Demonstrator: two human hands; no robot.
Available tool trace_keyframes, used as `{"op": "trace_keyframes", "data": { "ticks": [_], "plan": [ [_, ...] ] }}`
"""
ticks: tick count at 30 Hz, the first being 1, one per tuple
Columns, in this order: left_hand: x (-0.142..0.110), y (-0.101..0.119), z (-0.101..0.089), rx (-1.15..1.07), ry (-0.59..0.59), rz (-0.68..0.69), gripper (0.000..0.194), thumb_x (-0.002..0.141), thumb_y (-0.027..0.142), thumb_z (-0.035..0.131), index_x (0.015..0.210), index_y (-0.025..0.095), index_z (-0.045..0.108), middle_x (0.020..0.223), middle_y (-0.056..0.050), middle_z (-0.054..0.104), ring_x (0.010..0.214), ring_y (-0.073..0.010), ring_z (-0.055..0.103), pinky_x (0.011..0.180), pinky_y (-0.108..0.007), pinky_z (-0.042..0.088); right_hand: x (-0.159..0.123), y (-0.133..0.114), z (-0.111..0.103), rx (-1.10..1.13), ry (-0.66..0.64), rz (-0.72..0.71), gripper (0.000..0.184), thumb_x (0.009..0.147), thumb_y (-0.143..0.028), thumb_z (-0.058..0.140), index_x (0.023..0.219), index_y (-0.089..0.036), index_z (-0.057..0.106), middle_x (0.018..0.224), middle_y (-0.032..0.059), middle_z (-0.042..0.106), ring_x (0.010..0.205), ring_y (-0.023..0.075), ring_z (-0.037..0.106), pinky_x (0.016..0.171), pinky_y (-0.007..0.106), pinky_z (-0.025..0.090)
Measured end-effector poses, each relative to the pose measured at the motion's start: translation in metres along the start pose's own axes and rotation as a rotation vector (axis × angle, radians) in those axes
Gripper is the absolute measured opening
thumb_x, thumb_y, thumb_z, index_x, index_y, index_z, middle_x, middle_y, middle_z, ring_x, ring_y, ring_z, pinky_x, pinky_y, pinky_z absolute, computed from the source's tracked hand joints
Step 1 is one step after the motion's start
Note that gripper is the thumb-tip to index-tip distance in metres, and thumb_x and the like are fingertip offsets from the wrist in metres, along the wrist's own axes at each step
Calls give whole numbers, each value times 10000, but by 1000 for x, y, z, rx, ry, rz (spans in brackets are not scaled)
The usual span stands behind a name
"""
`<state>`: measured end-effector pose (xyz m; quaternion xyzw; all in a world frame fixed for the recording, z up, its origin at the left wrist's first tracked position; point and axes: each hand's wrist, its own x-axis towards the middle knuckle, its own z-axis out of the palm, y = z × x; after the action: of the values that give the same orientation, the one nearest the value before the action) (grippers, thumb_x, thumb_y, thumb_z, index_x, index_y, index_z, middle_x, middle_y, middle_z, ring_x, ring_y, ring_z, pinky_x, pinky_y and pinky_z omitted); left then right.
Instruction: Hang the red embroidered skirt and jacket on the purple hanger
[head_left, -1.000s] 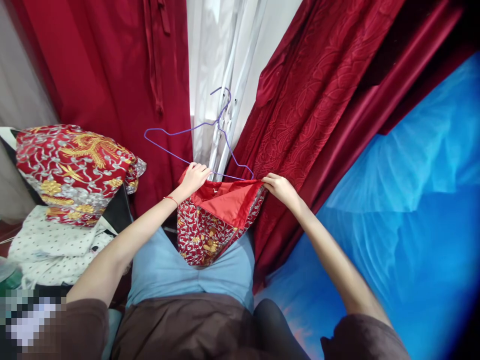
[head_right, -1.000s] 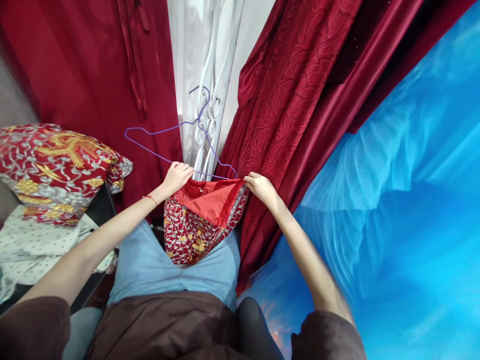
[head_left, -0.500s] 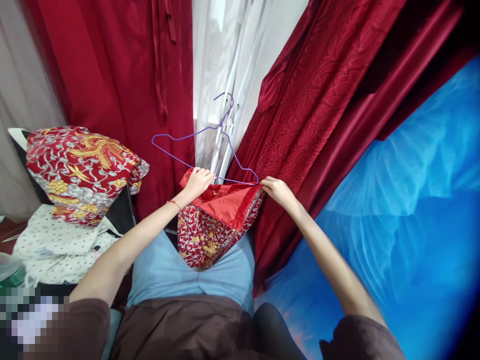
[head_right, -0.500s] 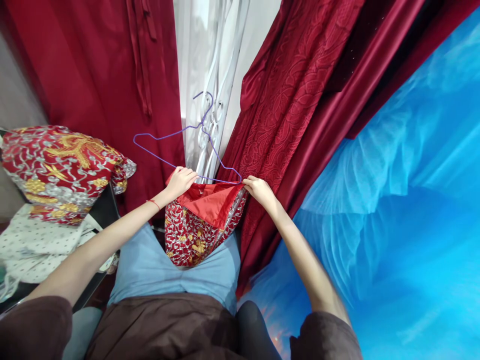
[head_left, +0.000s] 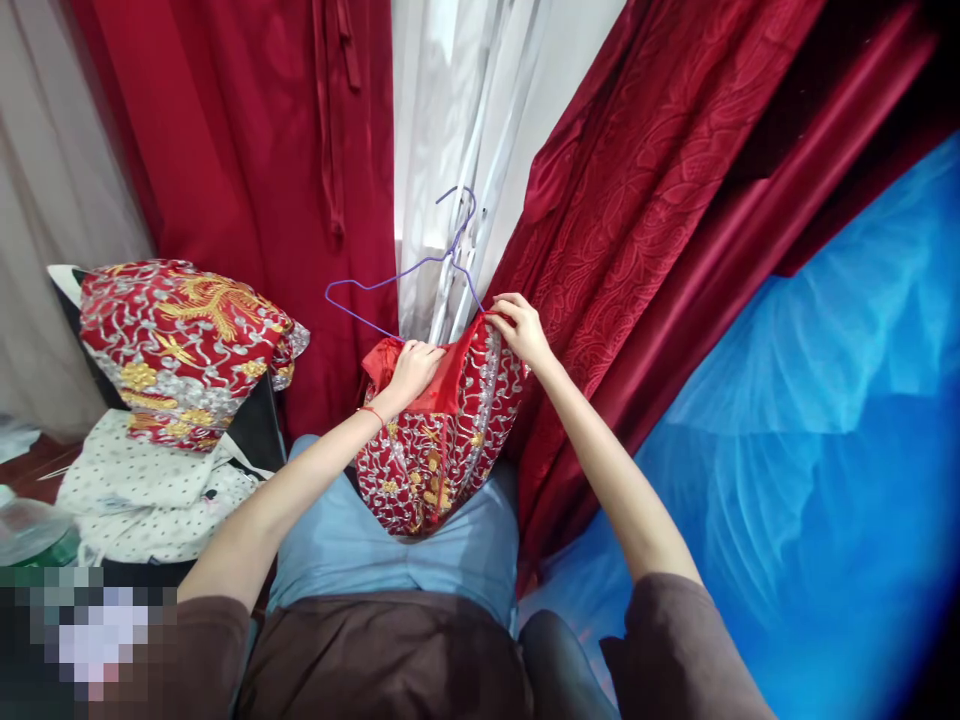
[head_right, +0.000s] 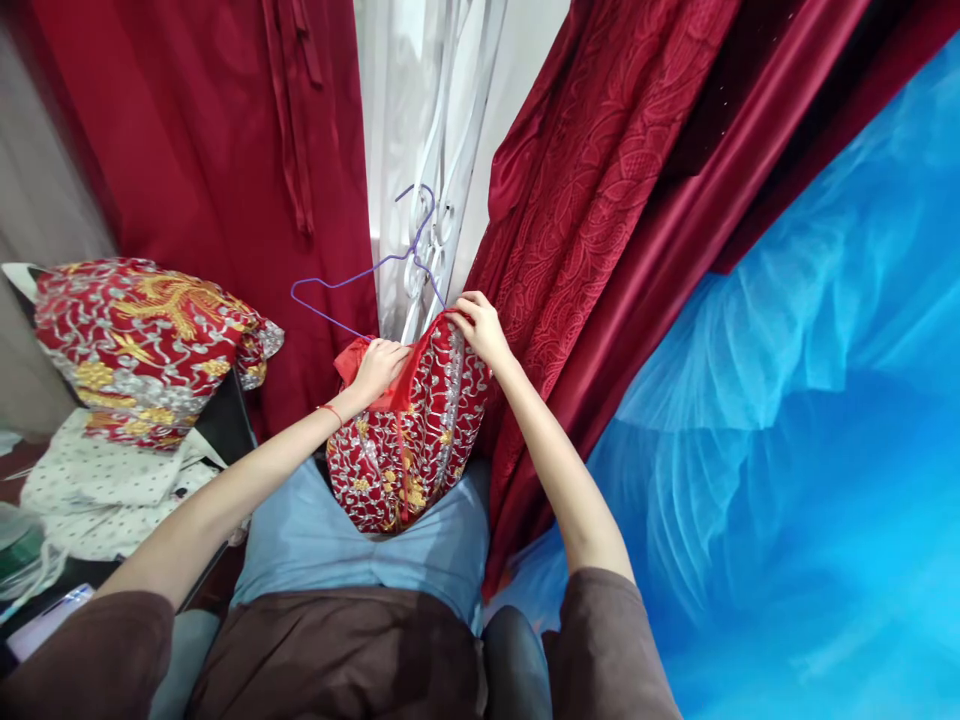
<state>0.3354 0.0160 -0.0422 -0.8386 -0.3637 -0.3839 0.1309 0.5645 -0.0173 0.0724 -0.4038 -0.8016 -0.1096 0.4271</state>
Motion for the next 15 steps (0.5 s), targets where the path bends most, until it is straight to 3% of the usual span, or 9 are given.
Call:
{"op": "trace_keyframes", "data": {
  "ticks": [3, 7, 9, 11, 15],
  "plan": [
    [2, -6, -8, -60, 19, 0, 283, 1015, 212, 439, 1013, 183, 720, 948, -89, 730, 912, -225, 644, 927, -395, 442, -1, -1, 19, 81, -108, 43, 305, 983, -435, 479, 824, -200, 593, 850, 41, 625, 818, 194, 584, 811, 320, 475],
    [-14, -22, -22, -117, 284, -25, 267, 983, 236, 475, 1178, 179, 649, 1236, -125, 675, 1172, -239, 605, 1063, -402, 415, -9, -10, 39, 89, -148, 41, 282, 991, -416, 427, 822, -214, 528, 718, -1, 563, 677, 164, 535, 692, 270, 415],
    [-31, -37, -23, -112, 420, -216, 276, 950, 218, 492, 1196, 169, 608, 1297, -149, 628, 1257, -256, 564, 1101, -416, 400, -11, -15, 44, 18, -154, 44, 262, 992, -390, 418, 816, -221, 514, 673, -6, 541, 630, 164, 516, 649, 263, 374],
    [-50, -58, -19, -118, 439, -497, 276, 916, 216, 531, 1182, 161, 580, 1304, -165, 604, 1281, -279, 550, 1112, -442, 399, -11, -19, 46, -55, -170, 49, 248, 995, -369, 411, 822, -225, 513, 648, -3, 537, 597, 167, 505, 620, 264, 338],
    [-74, -98, 0, -408, 120, -1041, 443, 784, 304, 744, 1145, 118, 567, 1290, -220, 600, 1301, -351, 545, 1068, -469, 458, -11, -25, 43, -150, -187, 46, 232, 1002, -348, 394, 871, -221, 537, 661, 17, 575, 594, 183, 525, 608, 268, 307]
  ]
}}
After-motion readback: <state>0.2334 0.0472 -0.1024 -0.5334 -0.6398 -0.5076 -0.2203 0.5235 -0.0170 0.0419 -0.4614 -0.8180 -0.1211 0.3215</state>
